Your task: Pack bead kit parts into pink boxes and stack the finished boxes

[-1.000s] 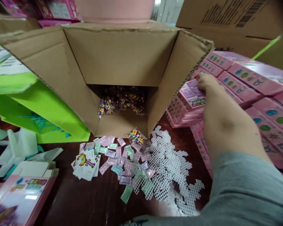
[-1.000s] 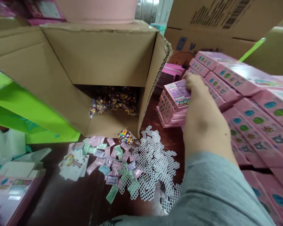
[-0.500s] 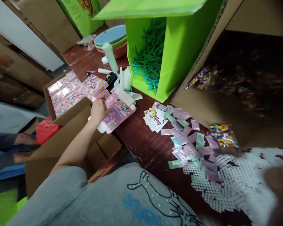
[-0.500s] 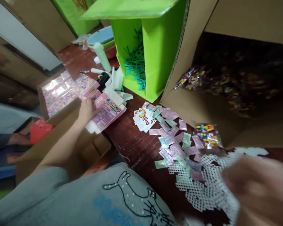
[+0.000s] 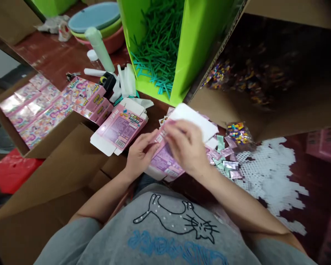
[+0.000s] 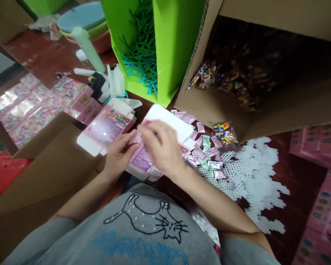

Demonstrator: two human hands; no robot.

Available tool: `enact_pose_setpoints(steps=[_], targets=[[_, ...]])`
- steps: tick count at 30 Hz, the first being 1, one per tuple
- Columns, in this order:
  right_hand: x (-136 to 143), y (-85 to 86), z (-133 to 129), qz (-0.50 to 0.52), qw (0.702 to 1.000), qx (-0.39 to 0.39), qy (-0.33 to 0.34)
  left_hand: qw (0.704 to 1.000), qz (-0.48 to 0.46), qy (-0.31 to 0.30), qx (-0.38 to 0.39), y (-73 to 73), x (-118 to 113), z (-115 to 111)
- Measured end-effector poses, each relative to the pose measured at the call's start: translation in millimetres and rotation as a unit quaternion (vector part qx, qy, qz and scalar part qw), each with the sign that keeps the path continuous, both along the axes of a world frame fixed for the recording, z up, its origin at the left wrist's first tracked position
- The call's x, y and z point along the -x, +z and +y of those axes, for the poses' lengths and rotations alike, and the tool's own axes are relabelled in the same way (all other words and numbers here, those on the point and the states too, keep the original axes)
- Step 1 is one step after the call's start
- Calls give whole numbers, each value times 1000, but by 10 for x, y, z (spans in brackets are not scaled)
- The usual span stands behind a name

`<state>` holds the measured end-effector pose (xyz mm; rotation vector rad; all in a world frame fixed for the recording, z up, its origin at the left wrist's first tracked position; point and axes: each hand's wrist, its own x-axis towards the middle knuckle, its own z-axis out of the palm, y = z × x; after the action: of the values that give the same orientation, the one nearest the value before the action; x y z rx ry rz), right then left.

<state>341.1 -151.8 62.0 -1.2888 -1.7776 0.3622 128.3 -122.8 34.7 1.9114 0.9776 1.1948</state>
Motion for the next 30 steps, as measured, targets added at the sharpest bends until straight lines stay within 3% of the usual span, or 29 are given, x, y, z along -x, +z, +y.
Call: enact_pose_setpoints(steps=[2, 4, 7, 10, 13, 15, 17, 21, 23, 27, 30], targets=[[-177, 61, -72, -13, 996, -48, -68, 999, -8, 30, -15, -21, -55, 14], [-307, 91, -136, -34, 988, -102, -106, 1000, -10, 19, -15, -40, -109, 21], [-374, 121, -272, -24, 985, -137, -98, 997, 11, -81, 15, -42, -213, -47], [-383, 188, -445, -21, 991, -125, -44, 978, 58, -183, 82, 27, -299, -161], [-502, 212, -586, -16, 991, -122, -47, 959, 61, -221, 166, 80, -334, -189], [-654, 121, -644, 6, 985, -126, -119, 955, 29, -206, 210, 32, -346, -138], [-809, -75, -687, 61, 979, -93, -170, 954, -18, -198, 224, -89, -369, -54], [-984, -553, -827, 247, 961, 87, -84, 938, -62, -267, 213, -380, -461, 99], [-1020, -690, -934, 297, 942, 145, -56, 924, -49, -305, 226, -456, -503, 151], [-1096, -699, -1075, 307, 934, 170, -57, 908, -13, -342, 242, -427, -544, 238], [-1177, -626, -1072, 270, 947, 162, -65, 917, 14, -326, 229, -335, -582, 259]])
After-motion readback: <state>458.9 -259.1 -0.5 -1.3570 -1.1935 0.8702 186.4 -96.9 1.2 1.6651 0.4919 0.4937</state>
